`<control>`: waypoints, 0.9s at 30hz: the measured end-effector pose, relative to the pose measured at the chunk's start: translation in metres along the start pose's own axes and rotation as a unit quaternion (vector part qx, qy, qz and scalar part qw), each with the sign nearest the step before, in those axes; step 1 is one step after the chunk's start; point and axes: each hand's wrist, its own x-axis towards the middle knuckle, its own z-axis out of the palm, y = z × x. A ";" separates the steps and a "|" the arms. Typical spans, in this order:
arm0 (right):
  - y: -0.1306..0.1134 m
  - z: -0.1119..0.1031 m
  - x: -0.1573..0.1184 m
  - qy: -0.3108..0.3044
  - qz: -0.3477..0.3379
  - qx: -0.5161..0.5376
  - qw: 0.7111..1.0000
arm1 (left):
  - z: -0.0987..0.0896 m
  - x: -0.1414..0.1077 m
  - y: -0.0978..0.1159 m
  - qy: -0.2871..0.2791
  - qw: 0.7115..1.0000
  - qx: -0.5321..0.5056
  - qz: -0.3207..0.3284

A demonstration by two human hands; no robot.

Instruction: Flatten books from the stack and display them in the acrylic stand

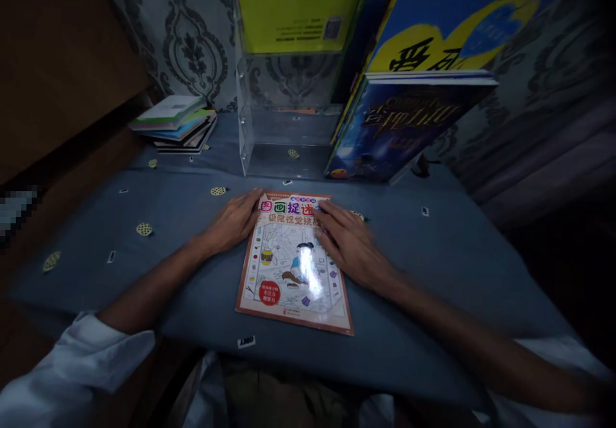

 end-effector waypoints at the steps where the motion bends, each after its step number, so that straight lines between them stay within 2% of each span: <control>1: 0.002 0.003 -0.004 0.003 0.005 -0.002 1.000 | 0.000 0.000 0.000 0.000 1.000 0.001 0.002; 10: 0.002 -0.003 -0.006 0.014 0.021 0.015 1.000 | -0.002 0.001 -0.002 0.005 0.999 0.011 0.047; 15: 0.001 -0.003 -0.007 0.020 0.023 0.021 0.999 | -0.004 -0.001 0.005 0.016 0.997 0.012 0.068; 21: 0.001 -0.006 -0.006 0.011 0.023 0.025 0.999 | -0.005 -0.005 0.012 0.001 0.997 0.012 0.070; 24: 0.001 -0.006 -0.006 0.009 0.024 0.018 1.000 | -0.016 -0.009 0.039 -0.004 0.995 -0.004 0.102; 27: 0.002 -0.005 -0.007 0.016 0.019 0.016 1.000 | -0.039 -0.018 0.095 -0.004 0.984 -0.070 0.166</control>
